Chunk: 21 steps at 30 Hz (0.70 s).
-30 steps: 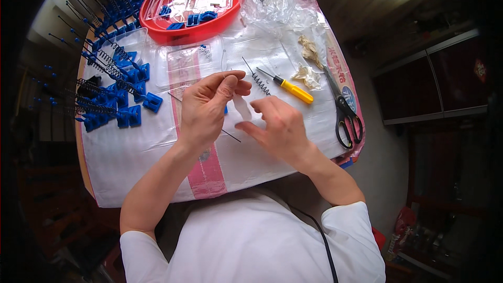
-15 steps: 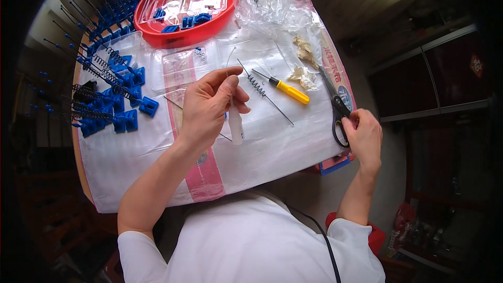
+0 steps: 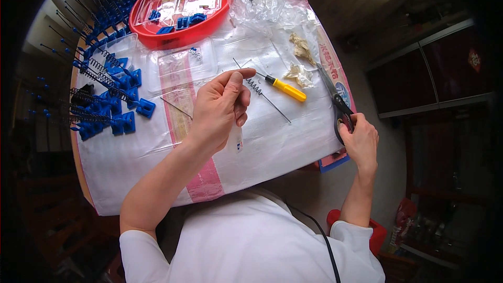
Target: Assembling small blue plastic components and springs on a table using tools.
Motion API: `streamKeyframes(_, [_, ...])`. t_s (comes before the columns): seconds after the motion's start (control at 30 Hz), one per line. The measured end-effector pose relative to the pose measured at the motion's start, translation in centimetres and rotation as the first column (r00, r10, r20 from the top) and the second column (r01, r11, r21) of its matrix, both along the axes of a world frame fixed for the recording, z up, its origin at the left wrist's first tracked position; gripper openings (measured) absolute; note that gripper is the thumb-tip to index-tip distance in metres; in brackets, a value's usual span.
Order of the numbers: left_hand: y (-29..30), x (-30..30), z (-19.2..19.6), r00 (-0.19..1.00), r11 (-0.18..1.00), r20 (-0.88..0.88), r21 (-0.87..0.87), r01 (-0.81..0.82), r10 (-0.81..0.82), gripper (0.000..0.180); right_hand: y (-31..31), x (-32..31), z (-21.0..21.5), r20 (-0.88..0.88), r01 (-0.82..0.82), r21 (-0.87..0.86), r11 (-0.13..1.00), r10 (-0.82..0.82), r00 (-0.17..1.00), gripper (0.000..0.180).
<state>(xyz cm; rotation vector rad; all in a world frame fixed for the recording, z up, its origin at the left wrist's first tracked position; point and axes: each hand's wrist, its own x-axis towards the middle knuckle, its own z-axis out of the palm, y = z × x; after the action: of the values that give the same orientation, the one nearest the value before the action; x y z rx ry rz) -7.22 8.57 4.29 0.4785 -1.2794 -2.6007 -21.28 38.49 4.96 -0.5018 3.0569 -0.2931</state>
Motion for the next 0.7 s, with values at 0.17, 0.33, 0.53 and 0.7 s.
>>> streamKeyframes(0.17, [0.6,-0.2,-0.2,1.0,1.0,-0.008,0.01,0.028,-0.028,0.032,0.1,0.2,-0.1,-0.097,0.071,-0.031,0.997,-0.073,0.993,0.042])
streamKeyframes(0.33, [1.2,-0.7,-0.5,0.997,0.997,0.019,0.009,0.08,-0.081,0.027,-0.3,0.6,1.0,-0.074,0.117,-0.086,0.989,-0.123,0.99,0.047])
streamKeyframes(0.53, [1.2,-1.1,-0.7,0.993,0.993,0.007,-0.015,0.12,-0.12,0.024,-2.4,1.7,1.6,-0.252,-0.268,-0.236,0.934,0.208,0.945,0.051])
streamKeyframes(0.7, [1.6,-1.2,-1.4,0.991,0.993,-0.054,0.01,0.121,-0.12,0.025,-4.4,2.8,1.9,-0.14,-0.381,-0.305,0.873,0.355,0.924,0.056])
